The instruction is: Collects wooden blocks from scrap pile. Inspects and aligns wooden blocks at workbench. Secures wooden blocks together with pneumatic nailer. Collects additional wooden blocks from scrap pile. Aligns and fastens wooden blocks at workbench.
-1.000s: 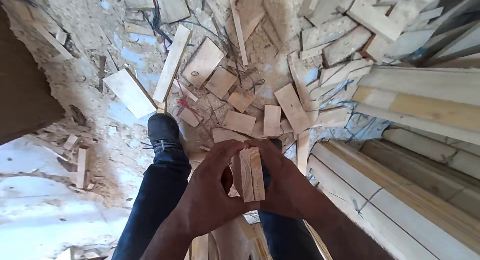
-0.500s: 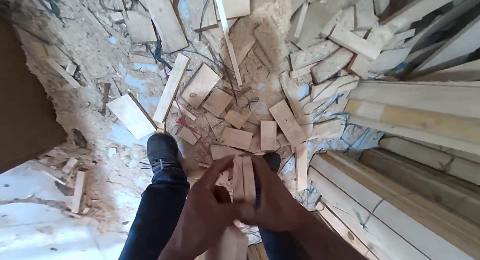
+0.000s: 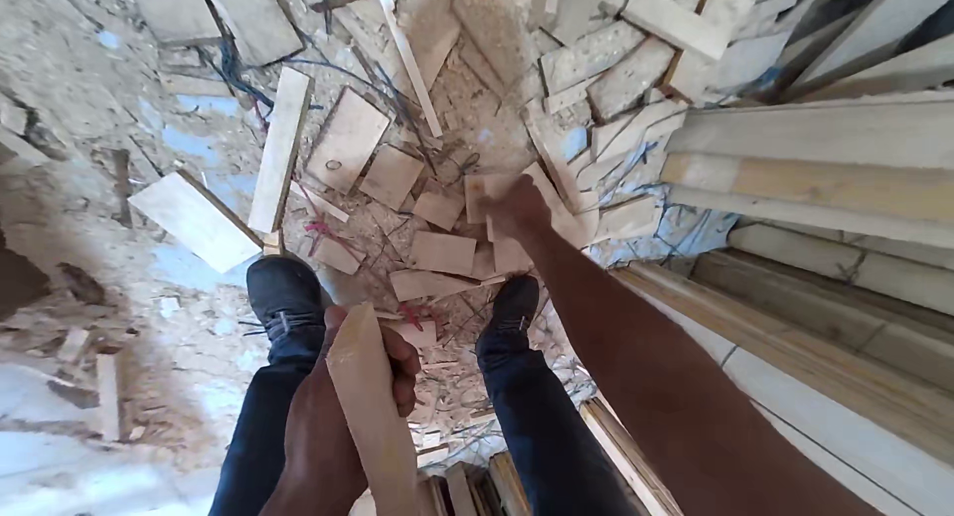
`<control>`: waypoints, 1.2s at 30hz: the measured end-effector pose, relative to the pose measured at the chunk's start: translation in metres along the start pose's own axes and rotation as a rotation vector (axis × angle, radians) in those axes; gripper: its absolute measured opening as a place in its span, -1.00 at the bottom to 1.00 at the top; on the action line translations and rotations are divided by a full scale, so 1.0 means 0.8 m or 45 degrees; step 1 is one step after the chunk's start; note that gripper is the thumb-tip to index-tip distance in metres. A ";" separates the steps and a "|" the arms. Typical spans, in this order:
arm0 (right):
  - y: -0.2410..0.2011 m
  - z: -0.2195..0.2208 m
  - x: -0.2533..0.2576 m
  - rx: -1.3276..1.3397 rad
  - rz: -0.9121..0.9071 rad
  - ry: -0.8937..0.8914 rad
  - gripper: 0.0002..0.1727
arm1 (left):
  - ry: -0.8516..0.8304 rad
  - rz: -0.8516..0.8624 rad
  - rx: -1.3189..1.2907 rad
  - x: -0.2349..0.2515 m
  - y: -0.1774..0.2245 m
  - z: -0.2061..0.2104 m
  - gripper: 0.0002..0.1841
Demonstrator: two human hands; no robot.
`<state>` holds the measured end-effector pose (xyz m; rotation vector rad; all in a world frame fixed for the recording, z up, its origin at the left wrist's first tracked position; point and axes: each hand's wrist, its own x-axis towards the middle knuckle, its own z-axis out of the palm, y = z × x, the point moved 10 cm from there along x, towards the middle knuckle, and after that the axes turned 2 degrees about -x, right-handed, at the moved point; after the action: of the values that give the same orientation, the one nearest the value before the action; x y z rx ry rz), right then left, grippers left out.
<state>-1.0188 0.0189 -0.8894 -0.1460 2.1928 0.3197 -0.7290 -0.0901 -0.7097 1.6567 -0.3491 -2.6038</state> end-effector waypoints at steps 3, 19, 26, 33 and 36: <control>0.029 -0.017 -0.018 -0.058 0.125 -0.004 -0.01 | 0.104 0.024 0.040 0.001 0.004 0.003 -0.14; 0.092 0.067 -0.037 0.252 0.120 -0.090 -0.01 | 0.352 0.077 0.258 0.001 0.016 -0.008 -0.21; 0.085 0.045 -0.135 0.774 -0.293 -0.314 0.01 | 0.172 0.149 0.194 0.005 0.022 0.001 -0.24; -0.041 -0.041 -0.347 1.078 -0.822 -0.542 0.04 | -0.304 0.442 0.233 -0.013 0.043 0.037 -0.01; -0.056 -0.043 -0.355 1.008 -0.957 -0.465 0.05 | -0.464 0.476 0.272 -0.027 0.053 0.065 -0.13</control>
<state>-0.8660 -0.0365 -0.6498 -0.4072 1.6099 -0.8617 -0.7703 -0.1196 -0.6609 1.0160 -0.8829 -2.6256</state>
